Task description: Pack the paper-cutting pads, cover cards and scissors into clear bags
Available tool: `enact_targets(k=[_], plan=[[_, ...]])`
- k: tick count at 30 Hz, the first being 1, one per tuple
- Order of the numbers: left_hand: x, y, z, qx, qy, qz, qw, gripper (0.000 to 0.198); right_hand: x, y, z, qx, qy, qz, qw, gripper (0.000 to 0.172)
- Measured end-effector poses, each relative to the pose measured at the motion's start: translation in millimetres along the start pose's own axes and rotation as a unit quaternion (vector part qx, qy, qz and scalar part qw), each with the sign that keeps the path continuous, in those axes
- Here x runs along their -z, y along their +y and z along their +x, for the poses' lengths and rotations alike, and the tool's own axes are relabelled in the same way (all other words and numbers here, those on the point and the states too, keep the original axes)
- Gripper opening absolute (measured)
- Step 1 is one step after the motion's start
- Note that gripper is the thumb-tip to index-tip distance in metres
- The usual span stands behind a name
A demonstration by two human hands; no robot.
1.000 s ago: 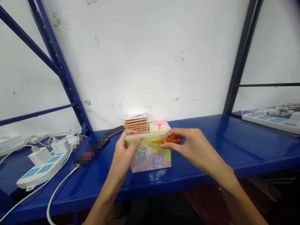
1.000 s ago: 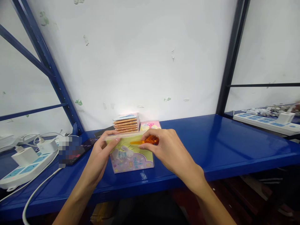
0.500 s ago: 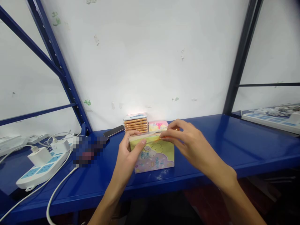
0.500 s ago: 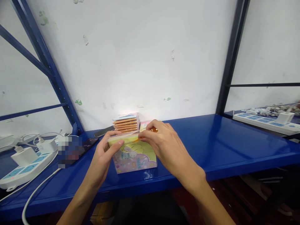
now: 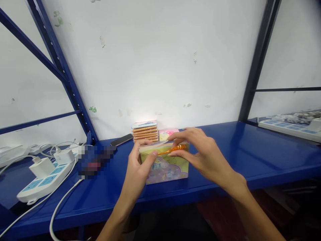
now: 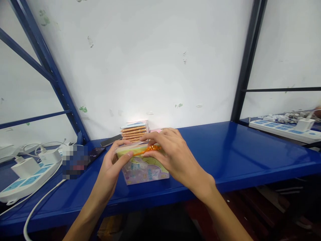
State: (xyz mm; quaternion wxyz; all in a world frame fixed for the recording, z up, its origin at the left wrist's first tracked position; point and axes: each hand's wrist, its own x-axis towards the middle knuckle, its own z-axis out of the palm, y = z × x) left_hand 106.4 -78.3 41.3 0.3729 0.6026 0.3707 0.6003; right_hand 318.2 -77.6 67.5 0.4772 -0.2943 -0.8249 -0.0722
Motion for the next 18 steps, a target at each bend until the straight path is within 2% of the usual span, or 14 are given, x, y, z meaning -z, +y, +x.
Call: enact_targets(k=[3,5,10,14,18], plan=[[-0.7,0.3,-0.6,-0.002,0.0,0.005,1.0,0.029,-0.7,2.8,1.5,0.003,0.011,-0.006,1.0,0.017],[-1.0,0.5,-0.8,-0.001,0.002,0.009,1.0,0.029,-1.6,5.5,2.2,0.007,0.001,-0.013,1.0,0.014],[-1.1,0.4,-0.6,-0.011,0.001,0.011,1.0,0.027,-6.4,7.8,2.4,0.038,-0.029,-0.061,0.997,0.027],[-1.6,0.4,-0.5,-0.01,-0.001,0.007,1.0,0.028,-9.2,4.6,2.6,0.04,-0.042,-0.054,0.997,0.036],[-1.4,1.1,-1.4,-0.009,-0.002,0.004,1.0,0.028,-8.4,4.8,2.5,0.035,-0.029,-0.029,0.999,0.031]])
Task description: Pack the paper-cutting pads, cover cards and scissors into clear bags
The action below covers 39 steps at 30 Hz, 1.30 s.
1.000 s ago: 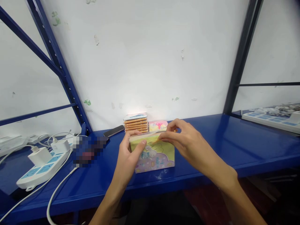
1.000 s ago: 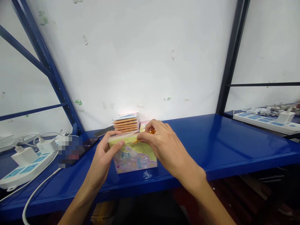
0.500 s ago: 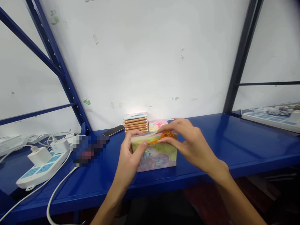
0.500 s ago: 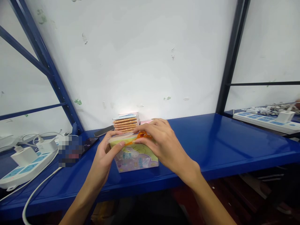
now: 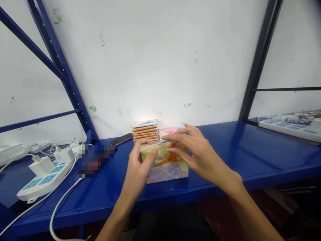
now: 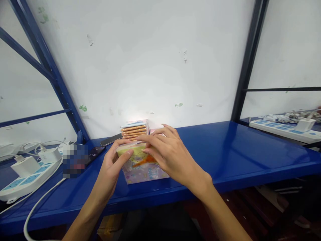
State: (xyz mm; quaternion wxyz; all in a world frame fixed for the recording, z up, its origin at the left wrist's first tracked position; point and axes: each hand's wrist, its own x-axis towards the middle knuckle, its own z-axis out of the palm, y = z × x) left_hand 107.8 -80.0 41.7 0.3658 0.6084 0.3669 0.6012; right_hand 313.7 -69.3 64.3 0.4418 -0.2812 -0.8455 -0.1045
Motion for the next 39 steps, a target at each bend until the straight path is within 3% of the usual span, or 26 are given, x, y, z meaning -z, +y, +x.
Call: enact_targets(k=[8,11,13,16,19,22,25,27,29,31,34,39], plan=[[0.4,0,1,0.016,0.002,-0.001,1.0,0.028,5,-2,2,0.004,0.037,-0.001,0.999,0.012],[2.7,-2,2,0.02,-0.009,-0.021,1.0,0.029,8,0,1,-0.027,0.069,-0.012,0.997,0.015],[5.8,-2,3,0.025,-0.027,-0.038,0.999,0.029,12,5,-1,-0.065,0.046,-0.009,0.997,0.029],[11.3,-3,6,0.039,-0.05,-0.031,0.998,0.034,17,20,-6,-0.131,-0.059,0.044,0.989,0.046],[15.5,-6,13,0.047,-0.038,0.005,0.998,0.041,19,36,-7,-0.184,-0.115,0.107,0.97,0.036],[17.9,-12,20,0.053,-0.028,0.021,0.998,0.044,12,46,-6,-0.204,-0.105,0.137,0.964,0.026],[20.5,-20,24,0.058,-0.014,0.073,0.996,0.045,-3,55,-5,-0.221,-0.099,0.137,0.961,0.028],[23.1,-27,26,0.044,-0.001,0.203,0.978,0.039,-15,62,-5,-0.23,-0.12,0.128,0.957,0.03],[25.9,-34,28,0.034,-0.022,0.368,0.929,0.032,-26,69,-8,-0.221,-0.175,0.101,0.954,0.03],[27.7,-42,28,0.04,-0.071,0.465,0.881,0.029,-34,75,-12,-0.206,-0.24,0.07,0.946,0.025],[27.8,-53,28,0.05,-0.109,0.498,0.859,0.024,-40,80,-17,-0.194,-0.29,0.052,0.936,0.022],[22.6,-60,25,0.026,-0.122,0.515,0.848,0.039,-41,81,-18,-0.188,-0.296,0.049,0.935,0.022]])
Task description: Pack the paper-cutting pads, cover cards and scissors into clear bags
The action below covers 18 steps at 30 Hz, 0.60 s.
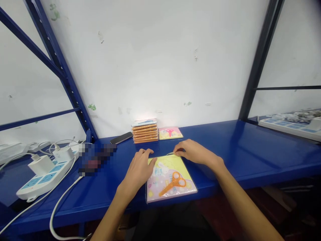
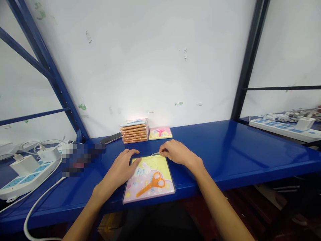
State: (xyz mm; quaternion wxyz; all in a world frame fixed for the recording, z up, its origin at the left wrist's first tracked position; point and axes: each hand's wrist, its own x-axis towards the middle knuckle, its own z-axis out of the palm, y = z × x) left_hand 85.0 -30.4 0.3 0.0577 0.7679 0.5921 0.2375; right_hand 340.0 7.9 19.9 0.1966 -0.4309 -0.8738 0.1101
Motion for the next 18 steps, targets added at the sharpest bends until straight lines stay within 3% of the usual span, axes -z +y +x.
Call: enact_targets(k=[7,18], plan=[[-2.2,9,-2,-0.074,-0.039,-0.012,0.996,0.045,6,-1,-2,0.015,0.011,0.012,1.0,0.024],[-5.4,11,-1,-0.085,-0.038,-0.006,0.996,0.033,12,0,-9,0.006,-0.013,-0.001,1.0,0.039]])
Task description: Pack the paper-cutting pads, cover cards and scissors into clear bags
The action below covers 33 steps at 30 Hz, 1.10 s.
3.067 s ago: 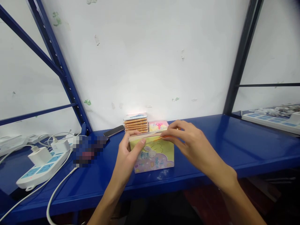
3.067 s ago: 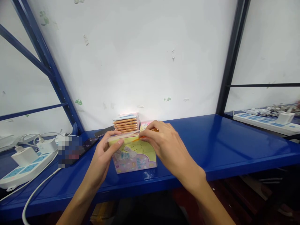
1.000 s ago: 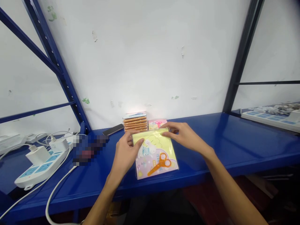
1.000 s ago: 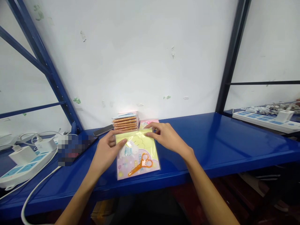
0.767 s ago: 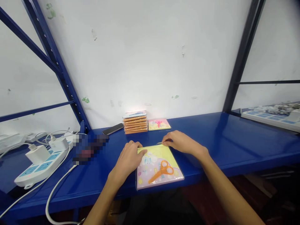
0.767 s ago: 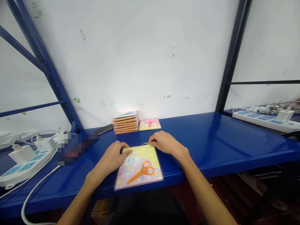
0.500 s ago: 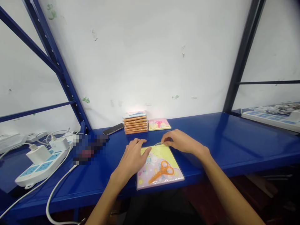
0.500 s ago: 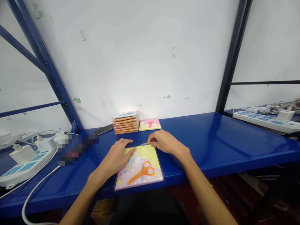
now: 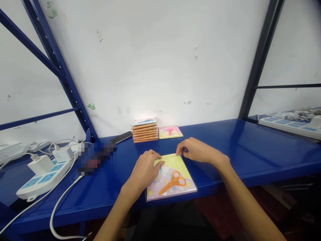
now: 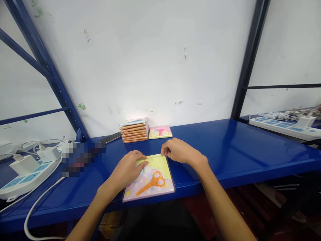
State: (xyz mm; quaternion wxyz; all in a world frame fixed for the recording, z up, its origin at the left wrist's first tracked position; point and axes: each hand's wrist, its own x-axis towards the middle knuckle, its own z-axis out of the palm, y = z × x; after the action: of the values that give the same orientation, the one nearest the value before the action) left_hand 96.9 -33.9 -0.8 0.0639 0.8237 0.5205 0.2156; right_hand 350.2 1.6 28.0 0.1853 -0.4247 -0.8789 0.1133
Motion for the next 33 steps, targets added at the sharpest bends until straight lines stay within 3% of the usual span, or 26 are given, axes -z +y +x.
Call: enact_targets(k=[9,17,23,33], plan=[[-1.0,11,-3,-0.091,-0.024,-0.005,0.996,0.039,-14,-28,7,0.03,0.018,-0.017,0.999,0.044],[6.2,11,-8,-0.058,-0.012,0.07,0.996,0.036,-13,-23,4,-0.04,0.032,-0.041,0.998,0.046],[2.9,22,-12,-0.1,-0.025,0.074,0.992,0.039,-18,-41,4,-0.018,0.028,-0.052,0.998,0.045],[24.2,9,-12,-0.016,-0.031,0.115,0.993,0.032,-6,-18,-8,-0.088,0.031,-0.069,0.993,0.044]])
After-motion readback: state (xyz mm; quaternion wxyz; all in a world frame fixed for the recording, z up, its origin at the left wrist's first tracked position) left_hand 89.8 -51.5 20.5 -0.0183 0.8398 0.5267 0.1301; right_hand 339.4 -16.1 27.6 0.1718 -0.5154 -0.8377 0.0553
